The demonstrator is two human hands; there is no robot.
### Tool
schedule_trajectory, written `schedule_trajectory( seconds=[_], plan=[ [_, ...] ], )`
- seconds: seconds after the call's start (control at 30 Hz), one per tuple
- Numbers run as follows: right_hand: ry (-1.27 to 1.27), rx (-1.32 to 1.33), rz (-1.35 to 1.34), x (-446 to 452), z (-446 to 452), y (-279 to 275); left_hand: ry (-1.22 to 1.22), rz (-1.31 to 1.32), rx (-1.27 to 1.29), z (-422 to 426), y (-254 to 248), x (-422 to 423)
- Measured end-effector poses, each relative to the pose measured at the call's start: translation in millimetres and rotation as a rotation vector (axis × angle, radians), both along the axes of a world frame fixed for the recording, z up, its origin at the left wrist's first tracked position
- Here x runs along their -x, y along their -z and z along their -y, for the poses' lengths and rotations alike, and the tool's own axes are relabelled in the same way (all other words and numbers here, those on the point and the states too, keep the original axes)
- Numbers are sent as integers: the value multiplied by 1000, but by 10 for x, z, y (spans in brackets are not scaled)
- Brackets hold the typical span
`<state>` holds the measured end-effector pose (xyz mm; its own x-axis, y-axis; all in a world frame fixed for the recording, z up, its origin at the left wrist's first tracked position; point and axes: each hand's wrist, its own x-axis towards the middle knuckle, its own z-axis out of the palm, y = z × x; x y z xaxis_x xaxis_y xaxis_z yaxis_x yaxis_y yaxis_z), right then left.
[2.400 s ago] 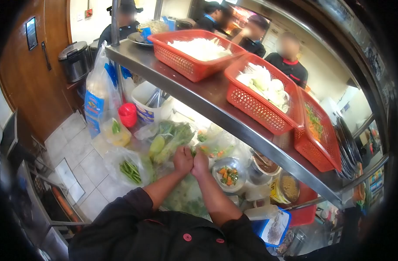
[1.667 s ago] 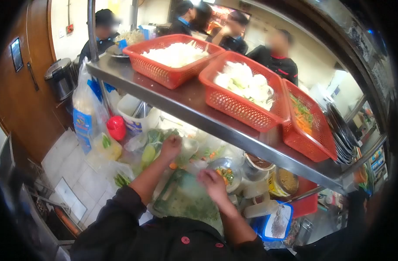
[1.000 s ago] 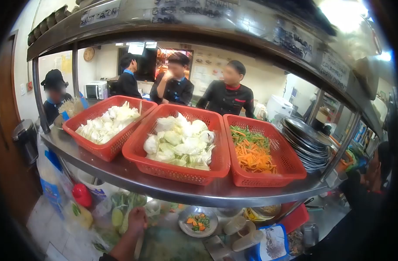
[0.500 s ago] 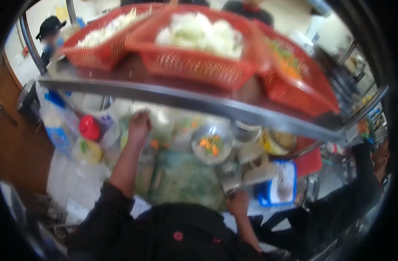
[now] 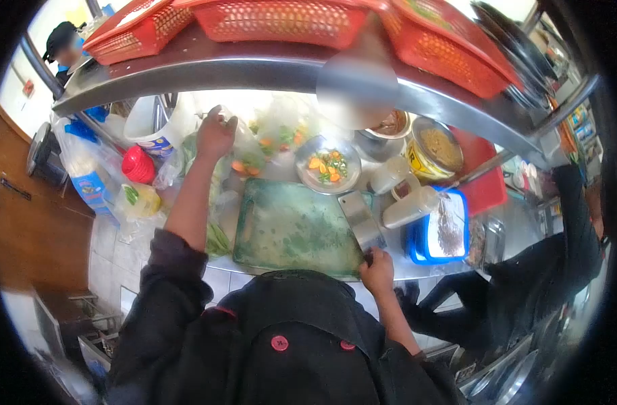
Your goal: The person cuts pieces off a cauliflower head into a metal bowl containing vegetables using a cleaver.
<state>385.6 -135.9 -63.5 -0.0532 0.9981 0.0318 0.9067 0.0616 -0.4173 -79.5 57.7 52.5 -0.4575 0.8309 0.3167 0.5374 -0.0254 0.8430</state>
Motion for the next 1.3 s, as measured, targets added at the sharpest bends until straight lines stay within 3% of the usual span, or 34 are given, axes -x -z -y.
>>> schedule_trajectory(
  seconds=[0.03,0.07,0.1,0.17,0.2,0.23,0.27,0.33,0.43,0.6,0.87,1.0,1.13,1.3],
  plan=[
    [17,-167,-65,22,7,-41,-211,-548,57,102,-89,-88],
    [21,-194,-97,-6,24,-108,-215,-574,-89,274,-133,-231],
    [43,-183,-102,-29,51,-168,-186,-573,-174,469,-204,-421],
    [119,-72,-422,-150,99,-232,-62,-560,-272,793,-98,-846],
    [105,-100,-381,-209,142,-238,27,-550,-283,937,38,-1066],
    [122,-96,-375,-242,195,-265,188,-491,-159,1063,177,-1292],
    [226,74,-588,-260,248,-323,344,-430,-34,1167,343,-1493],
    [380,333,-911,-202,292,-587,628,-360,-51,1195,906,-1781],
    [410,375,-1045,-228,458,-402,773,-271,4,1168,1285,-2180],
    [456,434,-1169,-82,570,-280,740,-438,12,1105,1473,-2633],
    [531,558,-1225,530,611,69,658,-286,104,1334,1441,-2928],
    [455,540,-1272,705,457,-166,534,-73,1,1262,1429,-2954],
    [217,341,-1210,775,52,-553,517,-24,-113,821,900,-2846],
    [201,146,-1154,785,-515,-906,599,14,-386,-51,704,-2388]
  ],
)
